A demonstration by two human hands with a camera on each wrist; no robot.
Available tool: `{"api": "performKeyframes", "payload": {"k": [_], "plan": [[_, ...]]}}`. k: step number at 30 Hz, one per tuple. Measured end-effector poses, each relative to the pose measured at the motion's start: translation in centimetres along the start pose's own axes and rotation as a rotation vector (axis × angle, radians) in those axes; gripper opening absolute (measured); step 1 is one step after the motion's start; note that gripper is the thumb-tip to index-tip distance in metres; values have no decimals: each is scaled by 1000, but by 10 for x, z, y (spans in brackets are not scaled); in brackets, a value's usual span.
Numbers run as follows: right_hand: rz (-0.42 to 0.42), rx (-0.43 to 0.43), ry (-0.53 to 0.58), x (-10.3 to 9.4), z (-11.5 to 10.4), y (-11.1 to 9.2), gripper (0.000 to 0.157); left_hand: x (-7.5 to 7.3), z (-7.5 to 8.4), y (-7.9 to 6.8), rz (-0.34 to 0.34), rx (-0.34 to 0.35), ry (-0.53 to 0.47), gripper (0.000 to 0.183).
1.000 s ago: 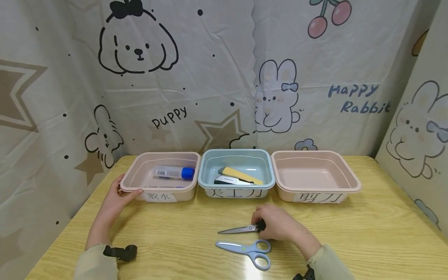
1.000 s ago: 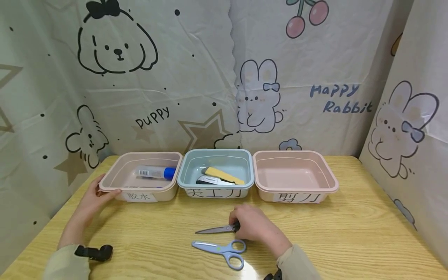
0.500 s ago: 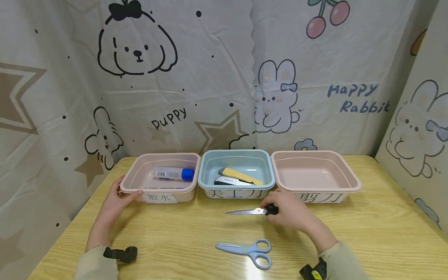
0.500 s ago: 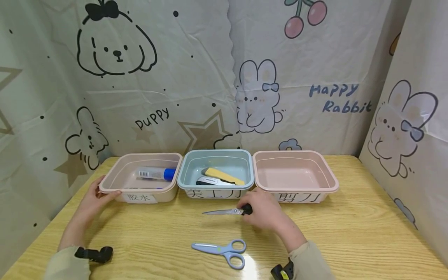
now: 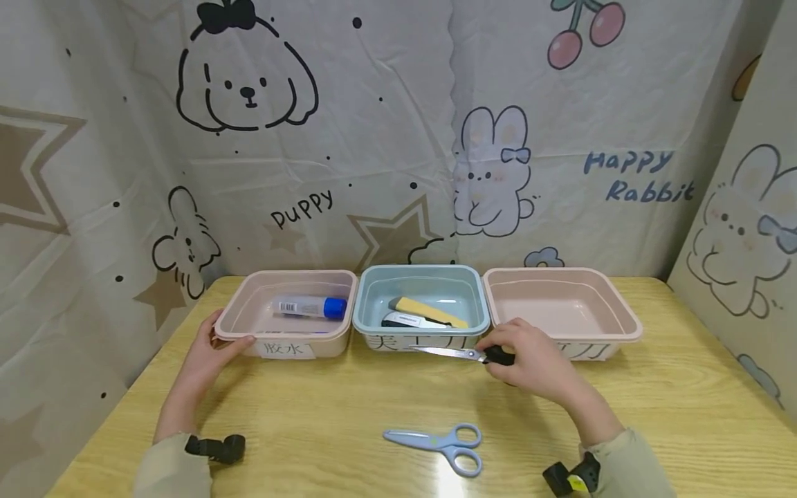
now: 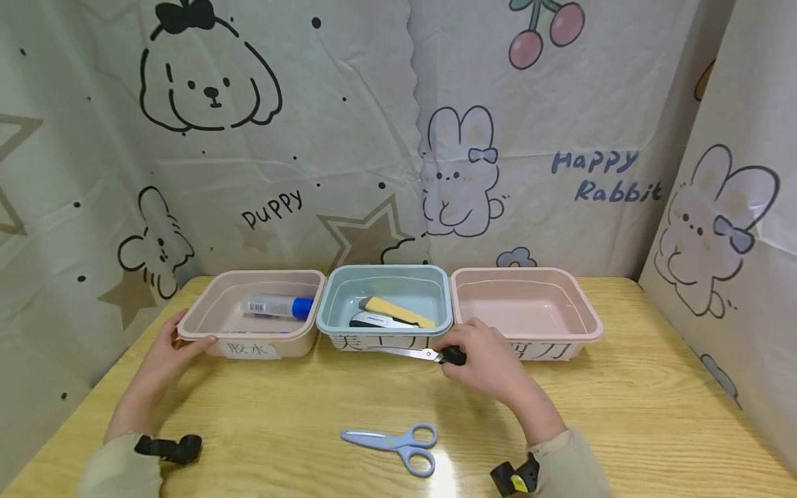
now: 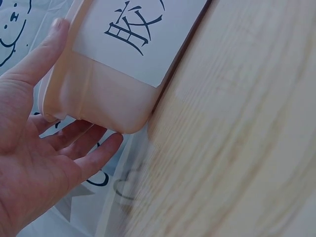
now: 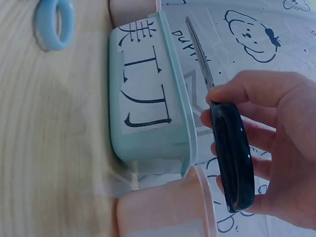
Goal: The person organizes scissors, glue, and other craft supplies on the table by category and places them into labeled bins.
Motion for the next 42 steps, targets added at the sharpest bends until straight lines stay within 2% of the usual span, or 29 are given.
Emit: {"api": "performKeyframes", "payload": {"k": [9, 15, 24, 34, 42], "plan": [[-2, 38, -63, -18, 18, 5, 21, 0, 1, 0, 5, -5, -5, 95], [51, 34, -93, -29, 39, 8, 21, -2, 1, 1, -2, 2, -11, 94], [134, 35, -159, -31, 73, 13, 22, -1, 0, 1, -10, 9, -14, 93], [114, 35, -262, -38, 104, 17, 21, -4, -1, 2, 14, -17, -2, 97], [9, 120, -172, -37, 130, 14, 15, -2, 1, 2, 1, -5, -6, 95]]}}
Point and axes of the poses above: each hand's wrist, its own y-axis towards the middle knuckle, its own x-axis out of the palm, z = x × y, the point moved 1 cm from there along y, towards the middle knuckle, and after that the axes turned 2 degrees about -y, right-handed, at the moved point
